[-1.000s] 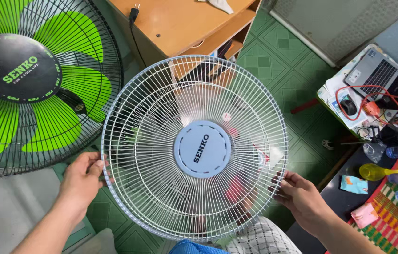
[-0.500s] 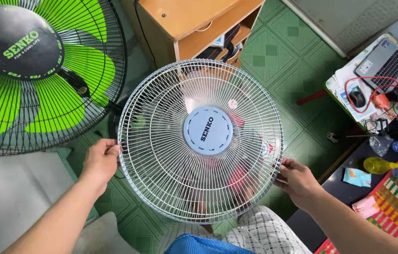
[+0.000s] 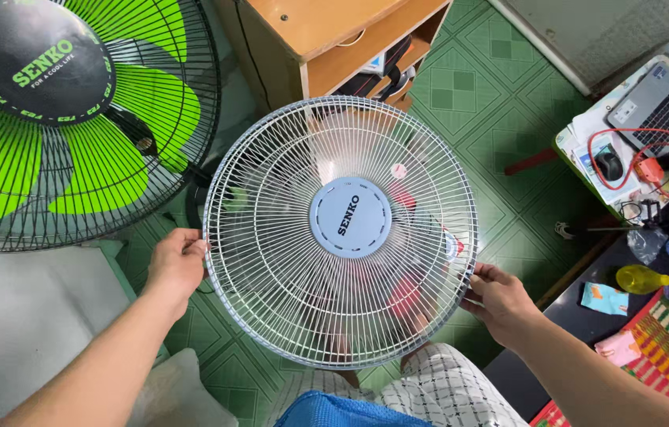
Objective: The person assembles a standing fan by attaching the fan blades to the motor hub, securing the front grill, and tightening the central cap. The person handles the fan blades, front grill, and central cap by hand.
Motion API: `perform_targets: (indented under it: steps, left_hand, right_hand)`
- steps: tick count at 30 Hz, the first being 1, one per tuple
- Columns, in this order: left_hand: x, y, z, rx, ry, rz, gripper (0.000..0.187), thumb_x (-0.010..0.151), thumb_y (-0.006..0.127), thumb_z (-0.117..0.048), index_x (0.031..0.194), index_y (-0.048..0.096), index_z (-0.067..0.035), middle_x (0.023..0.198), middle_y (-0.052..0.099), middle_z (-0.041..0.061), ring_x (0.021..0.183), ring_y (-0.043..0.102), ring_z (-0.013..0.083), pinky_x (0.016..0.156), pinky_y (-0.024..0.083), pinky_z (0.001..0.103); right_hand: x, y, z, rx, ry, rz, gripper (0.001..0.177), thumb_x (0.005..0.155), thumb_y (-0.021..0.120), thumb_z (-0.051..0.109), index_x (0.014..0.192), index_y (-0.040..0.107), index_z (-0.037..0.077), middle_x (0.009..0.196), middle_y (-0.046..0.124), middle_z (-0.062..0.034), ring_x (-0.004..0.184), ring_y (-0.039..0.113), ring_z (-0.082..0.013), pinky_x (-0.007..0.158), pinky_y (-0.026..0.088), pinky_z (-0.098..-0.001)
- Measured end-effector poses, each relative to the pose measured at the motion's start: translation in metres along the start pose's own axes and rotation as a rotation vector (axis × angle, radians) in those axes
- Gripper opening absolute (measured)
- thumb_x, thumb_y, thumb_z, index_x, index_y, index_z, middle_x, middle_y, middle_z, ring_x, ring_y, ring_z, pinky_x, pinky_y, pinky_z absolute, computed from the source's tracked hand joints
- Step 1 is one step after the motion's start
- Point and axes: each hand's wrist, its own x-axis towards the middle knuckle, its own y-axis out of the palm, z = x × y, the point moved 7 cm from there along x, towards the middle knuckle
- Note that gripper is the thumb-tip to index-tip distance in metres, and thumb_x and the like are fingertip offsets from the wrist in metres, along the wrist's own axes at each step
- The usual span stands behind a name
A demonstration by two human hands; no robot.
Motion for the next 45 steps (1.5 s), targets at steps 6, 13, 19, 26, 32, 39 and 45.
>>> perform_targets:
  steps: [6, 13, 19, 26, 32, 39, 45]
  left_hand:
    - [0.003, 0.004, -0.002, 0.021, 0.041, -0.009, 0.021, 0.104, 0.056, -0.011, 0.122, 0.064, -0.002, 0.105, 0.070, 0.007, 0.084, 0.064, 0.0145, 0.072, 0.053, 0.033]
    - [0.002, 0.000, -0.007, -0.032, 0.028, 0.002, 0.021, 0.104, 0.056, -0.010, 0.120, 0.065, -0.001, 0.104, 0.071, 0.006, 0.081, 0.063, 0.0142, 0.069, 0.054, 0.033]
    - [0.002, 0.001, -0.010, 0.000, -0.016, 0.019, 0.020, 0.104, 0.056, -0.012, 0.119, 0.065, -0.003, 0.103, 0.071, 0.005, 0.079, 0.062, 0.0146, 0.068, 0.053, 0.034]
    - [0.004, 0.007, -0.006, 0.017, 0.029, 0.042, 0.019, 0.103, 0.058, -0.012, 0.117, 0.066, -0.001, 0.104, 0.071, 0.005, 0.082, 0.062, 0.0144, 0.071, 0.052, 0.033]
    - [0.004, 0.005, -0.002, 0.041, 0.042, 0.010, 0.020, 0.104, 0.057, -0.011, 0.117, 0.067, 0.000, 0.104, 0.071, 0.008, 0.082, 0.064, 0.0158, 0.072, 0.054, 0.034]
    - [0.008, 0.000, -0.001, -0.054, 0.017, 0.004, 0.021, 0.103, 0.057, -0.009, 0.118, 0.067, 0.001, 0.100, 0.072, 0.007, 0.075, 0.066, 0.0153, 0.064, 0.057, 0.034]
    - [0.004, -0.006, -0.008, 0.066, 0.023, -0.077, 0.023, 0.101, 0.063, -0.009, 0.119, 0.073, 0.002, 0.092, 0.075, 0.011, 0.070, 0.066, 0.0178, 0.062, 0.055, 0.035]
  right_hand:
    - [0.006, -0.002, -0.004, 0.014, 0.003, 0.000, 0.020, 0.104, 0.051, 0.009, 0.122, 0.059, 0.005, 0.114, 0.065, -0.0098, 0.108, 0.062, -0.0234, 0.104, 0.051, -0.0444]
    - [0.004, 0.003, -0.001, 0.036, -0.015, 0.040, 0.021, 0.104, 0.051, 0.012, 0.123, 0.059, 0.005, 0.114, 0.065, -0.0093, 0.108, 0.062, -0.0227, 0.104, 0.050, -0.0443]
    - [0.007, 0.003, -0.001, 0.035, 0.000, 0.022, 0.022, 0.104, 0.051, 0.011, 0.124, 0.058, 0.006, 0.114, 0.065, -0.0085, 0.108, 0.062, -0.0217, 0.104, 0.050, -0.0444]
    - [0.006, -0.007, -0.003, 0.035, 0.002, 0.008, 0.021, 0.105, 0.050, 0.011, 0.122, 0.059, 0.004, 0.114, 0.065, -0.0091, 0.106, 0.061, -0.0220, 0.104, 0.049, -0.0455]
    - [0.001, -0.003, 0.001, 0.054, 0.006, 0.012, 0.021, 0.106, 0.046, 0.010, 0.123, 0.057, 0.003, 0.114, 0.065, -0.0122, 0.107, 0.063, -0.0240, 0.104, 0.051, -0.0464]
    - [0.000, 0.005, 0.007, 0.012, -0.004, 0.013, 0.023, 0.106, 0.046, 0.010, 0.124, 0.058, 0.003, 0.113, 0.065, -0.0110, 0.107, 0.062, -0.0233, 0.104, 0.051, -0.0471]
    - [-0.007, 0.006, 0.012, -0.006, -0.022, 0.029, 0.025, 0.106, 0.046, 0.011, 0.126, 0.056, 0.002, 0.115, 0.064, -0.0124, 0.109, 0.062, -0.0239, 0.104, 0.052, -0.0461]
